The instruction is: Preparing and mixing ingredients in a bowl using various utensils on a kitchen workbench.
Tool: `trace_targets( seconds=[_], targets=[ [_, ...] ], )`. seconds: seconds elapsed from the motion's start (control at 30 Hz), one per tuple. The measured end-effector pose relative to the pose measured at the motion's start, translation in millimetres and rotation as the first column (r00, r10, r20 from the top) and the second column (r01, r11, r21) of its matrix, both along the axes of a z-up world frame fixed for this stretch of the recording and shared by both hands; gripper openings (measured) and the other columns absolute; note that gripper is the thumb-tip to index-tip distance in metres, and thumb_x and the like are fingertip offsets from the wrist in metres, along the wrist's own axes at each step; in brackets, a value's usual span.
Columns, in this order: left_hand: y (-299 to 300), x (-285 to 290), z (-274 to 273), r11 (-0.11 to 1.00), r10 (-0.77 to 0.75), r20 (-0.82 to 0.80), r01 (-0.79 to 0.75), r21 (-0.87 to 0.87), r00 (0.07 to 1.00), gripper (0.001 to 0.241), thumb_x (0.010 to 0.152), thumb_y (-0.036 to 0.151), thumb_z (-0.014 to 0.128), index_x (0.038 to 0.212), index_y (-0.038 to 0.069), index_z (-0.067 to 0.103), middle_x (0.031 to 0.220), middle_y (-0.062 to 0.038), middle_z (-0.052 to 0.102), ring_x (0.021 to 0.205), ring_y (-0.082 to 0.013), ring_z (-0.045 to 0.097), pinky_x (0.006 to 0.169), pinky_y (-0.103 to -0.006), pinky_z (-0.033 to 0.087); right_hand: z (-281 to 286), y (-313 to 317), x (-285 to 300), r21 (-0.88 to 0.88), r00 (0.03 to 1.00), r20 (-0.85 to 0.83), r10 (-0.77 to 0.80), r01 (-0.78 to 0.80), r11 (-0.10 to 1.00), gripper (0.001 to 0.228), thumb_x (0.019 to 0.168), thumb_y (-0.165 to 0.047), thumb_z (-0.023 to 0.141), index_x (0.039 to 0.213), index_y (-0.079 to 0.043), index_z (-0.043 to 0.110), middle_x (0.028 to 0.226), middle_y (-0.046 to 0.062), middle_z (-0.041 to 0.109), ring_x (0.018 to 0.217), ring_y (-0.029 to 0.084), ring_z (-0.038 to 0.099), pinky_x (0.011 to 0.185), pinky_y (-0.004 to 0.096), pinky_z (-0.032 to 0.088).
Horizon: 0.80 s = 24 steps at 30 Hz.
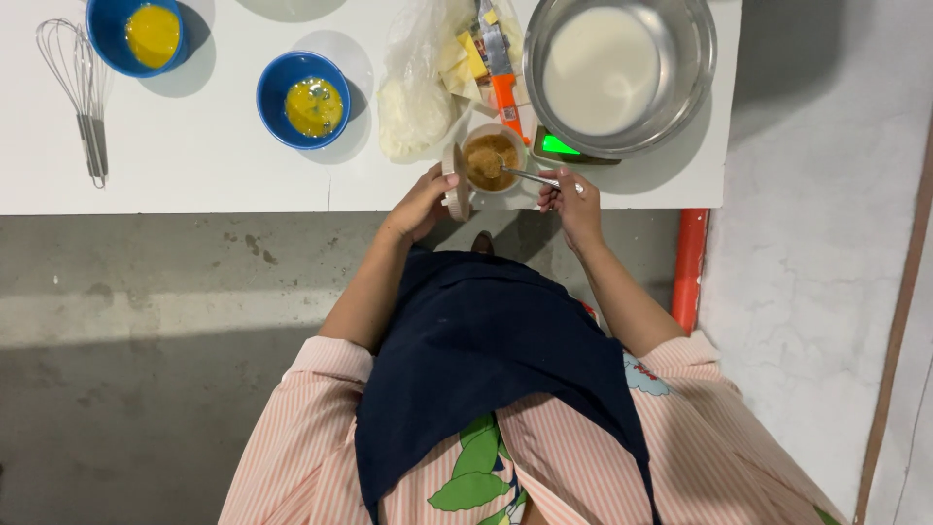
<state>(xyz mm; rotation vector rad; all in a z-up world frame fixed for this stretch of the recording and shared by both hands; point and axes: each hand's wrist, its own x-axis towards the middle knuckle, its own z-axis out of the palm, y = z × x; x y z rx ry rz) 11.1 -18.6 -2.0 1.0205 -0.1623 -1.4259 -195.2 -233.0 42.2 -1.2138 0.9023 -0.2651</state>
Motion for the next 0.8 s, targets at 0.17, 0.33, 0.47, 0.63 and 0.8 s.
trace_targets(
  seconds=[0.17,0.33,0.47,0.63,0.8],
  targets=[
    [11,1,2,0.998,0.058,-0.006,-0.058,0.027,0.998,0.104,0.083,0.056,0.069,0.157,0.001,0.023,0.145,-0.022,0.044,0.129,-0.0344,0.053,0.097,-0.0508,0.057,12,-1,-1,0.010,1.000,0.012,-0.017,0.017,1.000,0.051,0.109,-0.040,0.053,0.116,0.007,0.068,0.085,0.009,0.065,0.073,0.014,0.064,0.066,0.028,0.055],
    [23,2,16,0.989,0.145,-0.112,-0.147,-0.011,0.983,0.107,0.080,0.056,0.073,0.157,0.001,0.023,0.150,-0.022,0.038,0.132,-0.0358,0.050,0.099,-0.0555,0.055,12,0,-2,0.019,0.999,0.021,-0.025,0.024,1.000,0.050,0.108,-0.040,0.053,0.117,0.007,0.068,0.084,0.009,0.065,0.072,0.015,0.063,0.064,0.028,0.054],
    [32,0,9,0.987,0.157,-0.140,-0.158,0.001,0.978,0.104,0.080,0.054,0.075,0.156,0.003,0.025,0.148,-0.021,0.039,0.131,-0.0356,0.051,0.099,-0.0558,0.055,10,0,-3,0.022,0.999,0.034,-0.029,0.028,0.999,0.050,0.109,-0.039,0.053,0.117,0.007,0.067,0.084,0.009,0.065,0.072,0.014,0.063,0.065,0.028,0.054],
    [43,-2,12,0.982,0.183,-0.189,-0.187,-0.001,0.965,0.092,0.081,0.051,0.075,0.149,0.005,0.036,0.142,-0.018,0.045,0.129,-0.0349,0.054,0.101,-0.0560,0.054,9,-1,1,0.034,0.999,0.027,-0.029,0.028,0.999,0.048,0.108,-0.038,0.053,0.116,0.008,0.067,0.084,0.008,0.065,0.072,0.015,0.063,0.064,0.028,0.054],
    [51,-1,15,0.977,0.207,-0.196,-0.213,-0.006,0.958,0.085,0.082,0.050,0.074,0.145,0.004,0.041,0.137,-0.016,0.049,0.127,-0.0346,0.056,0.100,-0.0559,0.055,11,-5,5,0.026,0.999,0.037,-0.025,0.024,0.999,0.048,0.109,-0.037,0.053,0.116,0.008,0.068,0.084,0.008,0.065,0.071,0.015,0.063,0.063,0.028,0.054]
  ],
)
